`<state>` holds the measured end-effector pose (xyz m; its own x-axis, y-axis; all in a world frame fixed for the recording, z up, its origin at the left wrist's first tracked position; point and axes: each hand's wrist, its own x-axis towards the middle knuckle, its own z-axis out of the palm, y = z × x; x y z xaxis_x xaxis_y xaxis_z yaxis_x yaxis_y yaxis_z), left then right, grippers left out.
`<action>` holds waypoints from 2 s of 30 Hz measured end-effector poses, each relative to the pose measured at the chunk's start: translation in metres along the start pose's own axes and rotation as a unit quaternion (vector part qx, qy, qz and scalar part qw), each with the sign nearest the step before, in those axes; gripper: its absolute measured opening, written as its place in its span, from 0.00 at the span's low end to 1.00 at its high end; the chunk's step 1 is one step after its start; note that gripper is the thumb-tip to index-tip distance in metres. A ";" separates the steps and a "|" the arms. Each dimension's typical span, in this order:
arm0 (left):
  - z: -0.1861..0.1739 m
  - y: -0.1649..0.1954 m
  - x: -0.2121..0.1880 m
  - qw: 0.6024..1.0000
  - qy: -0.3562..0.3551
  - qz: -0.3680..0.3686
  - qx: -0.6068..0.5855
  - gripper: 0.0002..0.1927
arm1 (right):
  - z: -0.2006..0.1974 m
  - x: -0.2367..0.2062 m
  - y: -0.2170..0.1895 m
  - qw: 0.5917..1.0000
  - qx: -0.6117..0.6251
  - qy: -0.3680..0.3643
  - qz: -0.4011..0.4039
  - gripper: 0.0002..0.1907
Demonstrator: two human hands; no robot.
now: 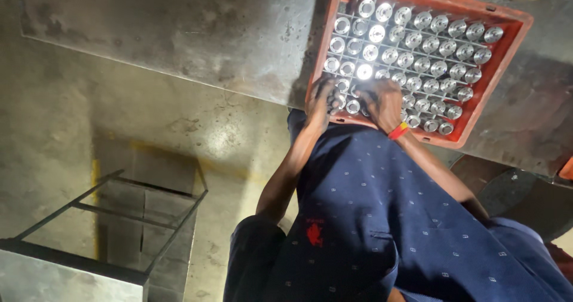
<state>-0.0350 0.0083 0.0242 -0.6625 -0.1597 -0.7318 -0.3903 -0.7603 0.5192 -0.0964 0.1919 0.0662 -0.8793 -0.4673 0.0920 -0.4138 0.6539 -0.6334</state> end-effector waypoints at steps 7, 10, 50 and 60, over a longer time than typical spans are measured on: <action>0.020 0.019 -0.015 0.989 -0.098 0.008 0.111 0.22 | -0.001 0.009 0.001 0.966 0.180 -0.039 0.182 0.13; 0.032 0.013 -0.017 0.985 -0.115 -0.034 0.127 0.24 | -0.006 0.007 0.001 0.910 0.346 -0.101 0.206 0.14; 0.026 0.017 -0.008 0.992 -0.116 -0.043 -0.032 0.13 | -0.018 0.086 0.035 0.995 0.045 0.038 0.075 0.08; 0.039 0.005 0.000 0.983 -0.047 0.005 0.179 0.21 | -0.004 0.030 0.009 0.933 0.319 -0.081 0.144 0.15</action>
<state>-0.0619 0.0294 0.0439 -0.7179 -0.0942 -0.6897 -0.5719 -0.4852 0.6615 -0.1279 0.1864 0.0665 -0.8638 -0.4445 -0.2373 0.1048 0.3022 -0.9475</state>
